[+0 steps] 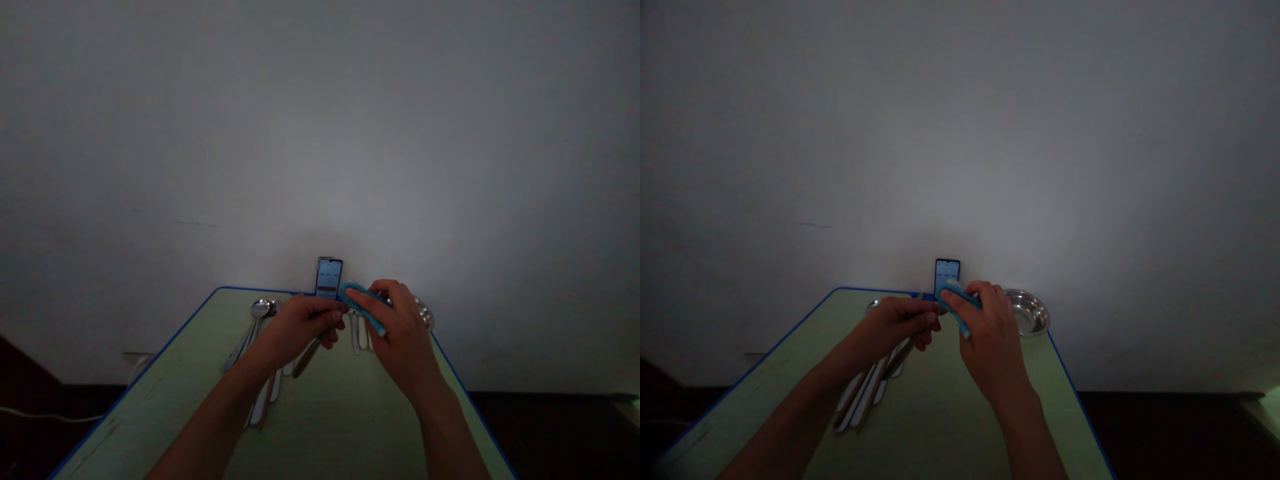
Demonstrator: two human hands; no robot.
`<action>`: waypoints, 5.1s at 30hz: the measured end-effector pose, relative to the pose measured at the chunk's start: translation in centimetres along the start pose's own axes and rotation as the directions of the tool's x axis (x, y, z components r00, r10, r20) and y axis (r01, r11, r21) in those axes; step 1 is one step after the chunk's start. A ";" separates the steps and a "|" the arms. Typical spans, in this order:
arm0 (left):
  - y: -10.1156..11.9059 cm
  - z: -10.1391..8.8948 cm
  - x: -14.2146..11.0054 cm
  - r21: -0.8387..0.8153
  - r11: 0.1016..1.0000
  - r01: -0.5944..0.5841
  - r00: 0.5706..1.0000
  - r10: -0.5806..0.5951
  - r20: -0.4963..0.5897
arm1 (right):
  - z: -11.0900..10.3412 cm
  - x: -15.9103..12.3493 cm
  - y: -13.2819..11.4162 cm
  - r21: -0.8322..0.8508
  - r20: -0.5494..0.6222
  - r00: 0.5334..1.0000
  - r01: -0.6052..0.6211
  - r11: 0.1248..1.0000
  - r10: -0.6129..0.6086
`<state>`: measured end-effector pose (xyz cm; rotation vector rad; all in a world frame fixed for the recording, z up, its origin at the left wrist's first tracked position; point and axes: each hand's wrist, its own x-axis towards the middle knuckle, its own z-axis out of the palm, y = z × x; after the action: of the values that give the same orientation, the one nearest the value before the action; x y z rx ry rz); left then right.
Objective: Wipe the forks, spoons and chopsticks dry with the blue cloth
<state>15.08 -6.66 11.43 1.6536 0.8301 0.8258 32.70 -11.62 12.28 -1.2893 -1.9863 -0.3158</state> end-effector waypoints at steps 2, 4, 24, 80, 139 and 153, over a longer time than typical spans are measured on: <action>-0.1 0.1 0.0 0.031 1.000 -0.002 1.000 0.002 -0.002 | 0.0 0.0 0.1 -0.014 0.006 1.000 -0.003 1.000 0.003; -0.2 0.2 -0.1 0.076 0.997 -0.013 1.000 0.014 -0.012 | 0.1 0.0 0.2 -0.028 0.014 1.000 -0.008 1.000 0.009; -0.1 -0.3 -0.6 0.138 0.990 -0.023 0.999 0.028 -0.033 | 0.5 -0.1 0.6 -0.020 -0.004 0.997 -0.074 0.997 0.074; 2.2 -2.4 -1.3 -0.288 0.958 0.004 0.985 -0.053 -0.162 | 2.2 0.5 -1.7 0.415 -0.064 0.985 -0.120 0.902 0.161; 1.6 -5.5 -1.4 -0.451 0.891 0.048 0.983 -0.122 -0.137 | 11.9 4.2 4.8 0.028 0.068 0.931 -0.361 0.932 0.358; 0.9 -3.6 -0.8 -0.427 0.903 0.045 0.989 -0.101 -0.109 | 2.7 0.9 -1.6 0.693 0.373 0.925 -0.332 0.640 0.075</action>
<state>11.71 -5.78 12.90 1.1877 0.7335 0.9895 29.91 -10.26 11.28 -1.0121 -1.8509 0.8181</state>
